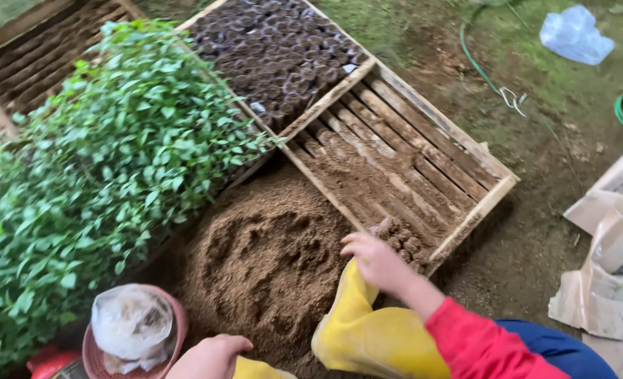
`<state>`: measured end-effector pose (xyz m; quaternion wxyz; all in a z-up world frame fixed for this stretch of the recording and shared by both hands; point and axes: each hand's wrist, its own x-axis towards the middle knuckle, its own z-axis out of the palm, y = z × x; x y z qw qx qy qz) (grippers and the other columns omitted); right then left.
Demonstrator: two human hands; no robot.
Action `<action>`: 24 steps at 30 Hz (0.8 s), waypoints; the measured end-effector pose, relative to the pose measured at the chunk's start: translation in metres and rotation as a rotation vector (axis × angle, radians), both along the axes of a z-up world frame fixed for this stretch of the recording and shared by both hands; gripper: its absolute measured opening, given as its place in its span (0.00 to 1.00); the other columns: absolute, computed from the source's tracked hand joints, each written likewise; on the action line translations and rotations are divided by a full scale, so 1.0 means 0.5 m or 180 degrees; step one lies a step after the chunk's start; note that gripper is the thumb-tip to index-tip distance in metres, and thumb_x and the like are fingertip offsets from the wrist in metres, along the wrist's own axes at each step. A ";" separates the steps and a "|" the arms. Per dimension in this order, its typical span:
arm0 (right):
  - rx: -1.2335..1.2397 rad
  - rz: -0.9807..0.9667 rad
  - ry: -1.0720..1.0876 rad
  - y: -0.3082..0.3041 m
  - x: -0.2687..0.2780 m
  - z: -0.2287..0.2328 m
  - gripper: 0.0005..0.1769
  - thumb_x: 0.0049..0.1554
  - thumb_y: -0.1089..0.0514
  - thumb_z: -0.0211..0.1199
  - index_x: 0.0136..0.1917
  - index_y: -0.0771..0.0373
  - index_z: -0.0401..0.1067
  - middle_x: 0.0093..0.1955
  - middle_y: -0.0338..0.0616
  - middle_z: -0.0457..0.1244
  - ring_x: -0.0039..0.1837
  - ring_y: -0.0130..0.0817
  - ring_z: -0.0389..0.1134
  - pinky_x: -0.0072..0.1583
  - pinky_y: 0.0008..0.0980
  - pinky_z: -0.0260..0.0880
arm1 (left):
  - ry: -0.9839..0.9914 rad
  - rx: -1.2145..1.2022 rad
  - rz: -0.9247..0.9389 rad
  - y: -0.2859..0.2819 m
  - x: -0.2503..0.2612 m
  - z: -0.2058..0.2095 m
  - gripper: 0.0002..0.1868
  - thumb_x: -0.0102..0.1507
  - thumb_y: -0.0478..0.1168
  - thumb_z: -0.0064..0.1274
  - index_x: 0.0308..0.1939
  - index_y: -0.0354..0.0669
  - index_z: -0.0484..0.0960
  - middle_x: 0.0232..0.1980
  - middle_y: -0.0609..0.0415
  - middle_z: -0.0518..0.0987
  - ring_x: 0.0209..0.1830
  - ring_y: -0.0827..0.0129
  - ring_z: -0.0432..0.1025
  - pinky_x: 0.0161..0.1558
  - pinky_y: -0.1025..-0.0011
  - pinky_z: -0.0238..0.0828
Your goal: The person sits on the ground and fills small plastic seedling pots with soil from a large pile. They then place the filled pots into a wooden crate. The person repeats this process multiple times.
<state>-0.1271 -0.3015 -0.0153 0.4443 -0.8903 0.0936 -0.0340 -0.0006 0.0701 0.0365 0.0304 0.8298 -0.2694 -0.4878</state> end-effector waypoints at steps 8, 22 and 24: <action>-0.0127 0.0619 -0.0189 0.219 0.004 -0.020 0.23 0.50 0.71 0.55 0.60 0.66 0.74 0.64 0.48 0.67 0.62 0.42 0.70 0.62 0.33 0.70 | 0.0047 -0.0352 0.0267 -0.034 -0.051 0.051 0.15 0.59 0.41 0.48 0.42 0.59 0.90 0.53 0.71 0.84 0.56 0.74 0.78 0.62 0.72 0.71; 0.0274 0.1273 -0.0087 0.419 0.205 0.032 0.20 0.49 0.70 0.58 0.56 0.63 0.74 0.58 0.43 0.69 0.54 0.37 0.73 0.54 0.30 0.73 | -0.0419 -0.0343 -0.0479 -0.056 -0.154 -0.071 0.15 0.62 0.50 0.62 0.39 0.40 0.89 0.42 0.40 0.84 0.42 0.47 0.76 0.42 0.53 0.65; 0.0275 0.1408 -0.0317 0.470 0.245 0.051 0.18 0.49 0.72 0.59 0.52 0.61 0.75 0.60 0.40 0.69 0.53 0.34 0.72 0.48 0.27 0.72 | -0.0317 -0.0489 -0.0519 -0.074 -0.170 -0.100 0.11 0.63 0.38 0.55 0.41 0.35 0.89 0.44 0.37 0.85 0.41 0.46 0.77 0.42 0.50 0.64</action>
